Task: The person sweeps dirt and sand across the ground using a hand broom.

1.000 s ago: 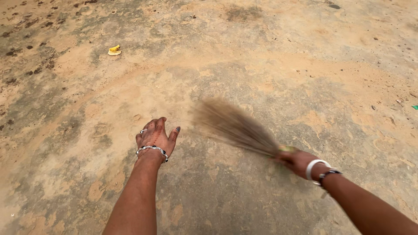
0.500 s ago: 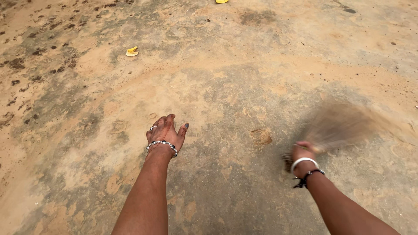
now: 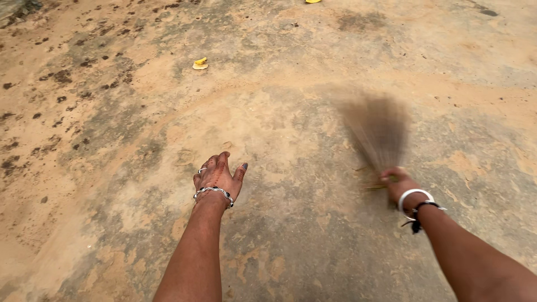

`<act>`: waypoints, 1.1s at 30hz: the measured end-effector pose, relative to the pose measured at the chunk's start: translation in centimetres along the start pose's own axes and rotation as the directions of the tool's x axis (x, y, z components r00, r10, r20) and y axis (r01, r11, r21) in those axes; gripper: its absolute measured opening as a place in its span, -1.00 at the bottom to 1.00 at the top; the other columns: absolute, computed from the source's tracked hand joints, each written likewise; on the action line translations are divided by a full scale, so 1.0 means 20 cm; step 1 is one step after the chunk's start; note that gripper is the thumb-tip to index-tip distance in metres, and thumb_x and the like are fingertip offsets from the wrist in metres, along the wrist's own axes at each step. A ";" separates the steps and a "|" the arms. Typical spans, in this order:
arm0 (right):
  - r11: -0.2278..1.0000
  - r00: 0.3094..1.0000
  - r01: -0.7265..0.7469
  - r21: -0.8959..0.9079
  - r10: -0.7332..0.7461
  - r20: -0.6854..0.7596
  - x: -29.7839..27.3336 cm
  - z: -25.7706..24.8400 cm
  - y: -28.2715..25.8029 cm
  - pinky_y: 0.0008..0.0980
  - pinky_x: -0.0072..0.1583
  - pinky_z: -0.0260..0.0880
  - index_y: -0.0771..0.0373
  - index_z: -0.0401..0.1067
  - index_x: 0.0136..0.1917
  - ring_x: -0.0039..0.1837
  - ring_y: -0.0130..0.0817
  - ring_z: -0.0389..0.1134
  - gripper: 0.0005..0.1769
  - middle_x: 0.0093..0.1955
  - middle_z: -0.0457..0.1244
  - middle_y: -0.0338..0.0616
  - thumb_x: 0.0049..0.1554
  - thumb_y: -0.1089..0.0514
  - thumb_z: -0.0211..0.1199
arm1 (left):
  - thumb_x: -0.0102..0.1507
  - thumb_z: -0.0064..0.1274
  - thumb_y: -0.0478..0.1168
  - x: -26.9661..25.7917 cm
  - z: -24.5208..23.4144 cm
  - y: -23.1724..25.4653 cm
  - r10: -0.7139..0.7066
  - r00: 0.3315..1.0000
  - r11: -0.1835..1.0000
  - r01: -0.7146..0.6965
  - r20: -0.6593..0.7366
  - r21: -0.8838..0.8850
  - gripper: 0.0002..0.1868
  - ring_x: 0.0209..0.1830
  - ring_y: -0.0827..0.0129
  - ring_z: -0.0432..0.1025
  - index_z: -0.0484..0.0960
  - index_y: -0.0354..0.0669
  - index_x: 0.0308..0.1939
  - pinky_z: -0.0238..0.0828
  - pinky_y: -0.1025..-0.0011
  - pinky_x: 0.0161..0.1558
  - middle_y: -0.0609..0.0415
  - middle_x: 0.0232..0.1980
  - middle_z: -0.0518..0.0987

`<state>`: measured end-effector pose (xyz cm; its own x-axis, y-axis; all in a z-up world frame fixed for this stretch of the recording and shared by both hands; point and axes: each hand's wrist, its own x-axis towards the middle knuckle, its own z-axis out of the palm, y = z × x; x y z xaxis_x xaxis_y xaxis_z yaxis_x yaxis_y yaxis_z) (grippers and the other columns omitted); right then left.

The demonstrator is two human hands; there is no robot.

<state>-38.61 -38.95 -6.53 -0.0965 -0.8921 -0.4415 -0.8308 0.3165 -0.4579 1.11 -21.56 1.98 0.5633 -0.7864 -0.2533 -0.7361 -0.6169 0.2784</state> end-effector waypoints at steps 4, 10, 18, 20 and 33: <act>0.924 0.922 -0.018 0.382 0.163 -0.352 0.15 -0.15 0.16 -0.04 0.19 0.32 -0.01 0.10 0.51 0.23 0.05 0.29 -0.43 0.32 0.19 0.25 0.27 0.10 0.11 | 0.32 -0.28 0.31 0.02 -0.03 -0.13 -0.052 0.999 0.998 0.051 -0.007 -0.019 -0.28 0.56 0.26 0.00 0.09 0.17 0.49 -0.05 0.03 0.46 0.14 0.53 0.14; 0.449 0.630 0.721 0.528 -0.107 -0.769 -0.03 -0.06 -0.08 -0.09 0.19 0.43 0.33 -0.22 0.50 0.21 -0.06 0.30 -0.12 0.36 -0.01 0.20 0.15 0.08 0.28 | 0.31 -0.26 0.31 0.04 -0.03 -0.23 -0.087 0.996 0.995 0.087 -0.002 -0.046 -0.28 0.53 0.23 0.06 0.11 0.20 0.49 -0.03 0.05 0.47 0.13 0.53 0.15; 0.758 0.864 0.408 0.509 -0.140 -0.483 0.30 0.46 -0.04 -0.16 0.19 0.14 0.63 0.16 0.24 0.18 -0.05 0.20 -0.18 0.18 0.17 0.24 0.03 0.12 0.62 | 0.31 -0.29 0.32 0.00 -0.06 -0.29 -0.125 0.992 0.989 0.124 -0.011 -0.076 -0.27 0.54 0.23 0.01 0.07 0.18 0.49 -0.07 0.04 0.47 0.11 0.54 0.10; 0.699 0.884 0.412 0.584 -0.149 -0.444 0.27 0.49 -0.07 -0.15 0.14 0.23 0.61 0.33 0.19 0.10 -0.07 0.28 -0.38 0.15 0.28 0.21 0.05 0.15 0.51 | 0.32 -0.30 0.32 0.00 -0.07 -0.32 -0.127 0.992 0.990 0.126 -0.016 -0.065 -0.27 0.55 0.23 0.00 0.06 0.18 0.49 -0.07 0.04 0.46 0.12 0.54 0.10; 0.783 0.751 0.615 -0.097 -0.544 0.373 -0.68 0.87 -0.81 -0.19 0.10 0.55 0.24 -0.44 0.60 0.03 -0.08 0.46 -0.08 0.05 0.38 0.16 0.21 0.01 0.02 | 0.30 -0.39 0.43 -0.05 -0.13 -0.44 -0.247 0.801 0.956 0.109 -0.545 -0.272 -0.11 0.59 0.11 -0.19 -0.05 0.02 0.55 -0.32 -0.09 0.47 -0.06 0.59 -0.07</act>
<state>-14.26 -26.43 -6.55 0.5844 -0.7219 -0.3706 -0.7624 -0.3321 -0.5554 7.96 -15.35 2.12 0.8374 -0.4941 0.2336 -0.5403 -0.6838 0.4904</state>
